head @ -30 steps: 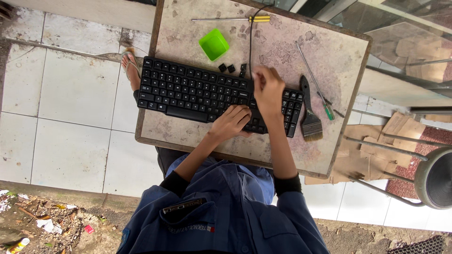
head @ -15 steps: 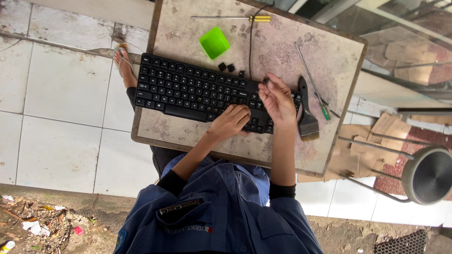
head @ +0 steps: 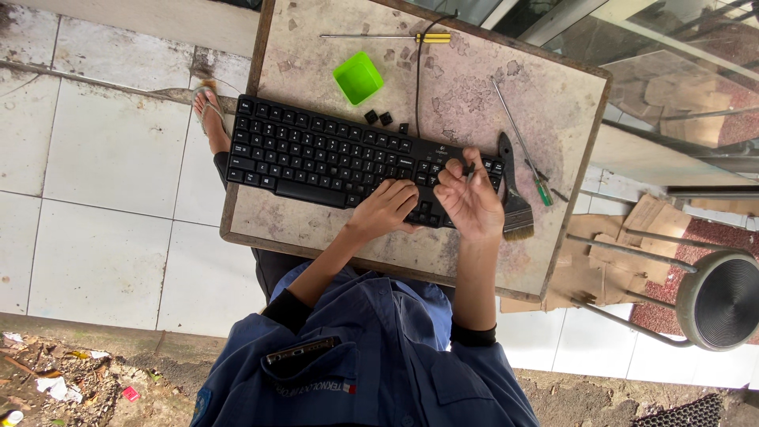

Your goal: The person removes several keycaps from a black keyboard, cleans the underside of each keycap with a brush, and then presses the keycaps back into place. The person also uses a screwdriver to pry up a keycap.

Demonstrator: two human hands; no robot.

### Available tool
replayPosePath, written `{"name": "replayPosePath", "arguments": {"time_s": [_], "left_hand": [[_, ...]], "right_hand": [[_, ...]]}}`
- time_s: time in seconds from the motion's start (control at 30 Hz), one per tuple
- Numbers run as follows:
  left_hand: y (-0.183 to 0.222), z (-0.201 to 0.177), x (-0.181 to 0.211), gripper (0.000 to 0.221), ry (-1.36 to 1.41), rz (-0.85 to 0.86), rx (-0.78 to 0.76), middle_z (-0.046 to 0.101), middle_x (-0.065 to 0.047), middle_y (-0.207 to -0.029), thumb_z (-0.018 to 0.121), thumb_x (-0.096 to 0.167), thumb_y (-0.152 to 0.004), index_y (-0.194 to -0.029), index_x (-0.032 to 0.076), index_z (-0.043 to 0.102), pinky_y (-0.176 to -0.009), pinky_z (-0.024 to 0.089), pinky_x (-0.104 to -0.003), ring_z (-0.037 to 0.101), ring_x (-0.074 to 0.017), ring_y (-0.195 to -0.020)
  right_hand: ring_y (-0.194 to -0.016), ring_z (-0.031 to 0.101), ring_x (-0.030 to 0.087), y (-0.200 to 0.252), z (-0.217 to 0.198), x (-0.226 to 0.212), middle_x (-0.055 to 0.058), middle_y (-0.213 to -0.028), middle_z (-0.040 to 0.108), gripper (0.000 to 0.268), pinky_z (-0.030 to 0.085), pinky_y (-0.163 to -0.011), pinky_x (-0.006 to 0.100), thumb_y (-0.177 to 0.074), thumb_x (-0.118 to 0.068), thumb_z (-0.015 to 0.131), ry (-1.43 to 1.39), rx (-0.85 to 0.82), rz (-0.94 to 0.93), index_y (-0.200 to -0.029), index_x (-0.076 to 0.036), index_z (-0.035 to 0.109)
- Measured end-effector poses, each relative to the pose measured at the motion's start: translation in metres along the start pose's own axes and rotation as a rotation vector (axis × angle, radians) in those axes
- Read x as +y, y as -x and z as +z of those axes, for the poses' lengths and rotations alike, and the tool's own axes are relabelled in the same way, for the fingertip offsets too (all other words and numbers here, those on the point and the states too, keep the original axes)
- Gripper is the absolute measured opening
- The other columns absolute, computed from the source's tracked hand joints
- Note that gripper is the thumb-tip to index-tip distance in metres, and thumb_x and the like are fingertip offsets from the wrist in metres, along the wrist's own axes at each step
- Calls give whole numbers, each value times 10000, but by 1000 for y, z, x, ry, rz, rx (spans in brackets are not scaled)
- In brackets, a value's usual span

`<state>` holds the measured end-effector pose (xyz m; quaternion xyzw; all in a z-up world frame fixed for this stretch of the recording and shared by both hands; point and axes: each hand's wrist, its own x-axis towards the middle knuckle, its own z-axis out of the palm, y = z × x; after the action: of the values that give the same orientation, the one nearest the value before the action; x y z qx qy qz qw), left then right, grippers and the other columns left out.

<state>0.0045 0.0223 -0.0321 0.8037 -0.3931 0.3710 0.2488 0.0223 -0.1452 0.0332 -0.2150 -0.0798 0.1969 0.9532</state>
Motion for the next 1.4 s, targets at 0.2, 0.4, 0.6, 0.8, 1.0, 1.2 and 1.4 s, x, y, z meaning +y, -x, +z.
{"name": "replayPosePath", "arguments": {"time_s": [0.2,0.4,0.6,0.8,1.0,1.2,1.4], "left_hand": [[-1,0,0,423,1,1,5,516,-124,-875,640,377,-676,-830,-5,547,-716,443,-318,538,-250,-899],[-2,-2,-1,436,0,6,-13,500,-117,-865,641,396,-691,-838,-3,542,-705,438,-313,531,-248,-893],[1,1,-1,436,1,1,-27,492,-114,-871,652,379,-673,-845,-5,539,-706,443,-325,530,-255,-904],[0,0,1,452,-19,-21,-32,509,-127,-881,633,409,-697,-855,-7,555,-729,453,-329,544,-256,-931],[-7,-12,-1,390,-17,-5,-39,495,-108,-870,622,378,-733,-839,11,544,-728,427,-311,525,-233,-909],[0,-6,-2,381,-11,4,-38,498,-118,-903,624,359,-759,-864,1,546,-733,421,-316,517,-239,-926],[-5,-11,-1,351,-23,-10,-36,492,-111,-906,610,334,-774,-863,1,539,-729,412,-309,511,-231,-926]], "right_hand": [[-778,343,56,3,24,0,-30,-874,347,312,363,-728,189,-903,-205,475,-343,-73,68,-1215,-188,471],[-872,441,152,11,-4,7,133,-970,441,285,421,-768,225,-810,-31,537,168,100,-85,-1094,-57,531],[-859,627,285,1,59,14,234,-900,590,290,549,-755,377,-748,110,626,1062,292,-433,-1028,112,551],[-757,592,218,-1,69,13,152,-957,565,250,529,-656,326,-796,37,648,1553,229,-567,-1043,35,612],[-614,587,183,37,15,18,72,-801,599,162,504,-557,266,-783,41,648,1868,213,-410,-929,-24,674],[-733,592,235,45,37,25,74,-881,554,197,502,-594,329,-853,62,543,1968,154,-332,-1007,-34,619],[-821,604,274,47,23,22,88,-927,551,222,538,-629,344,-777,23,676,2002,181,-438,-993,-21,645]]}}
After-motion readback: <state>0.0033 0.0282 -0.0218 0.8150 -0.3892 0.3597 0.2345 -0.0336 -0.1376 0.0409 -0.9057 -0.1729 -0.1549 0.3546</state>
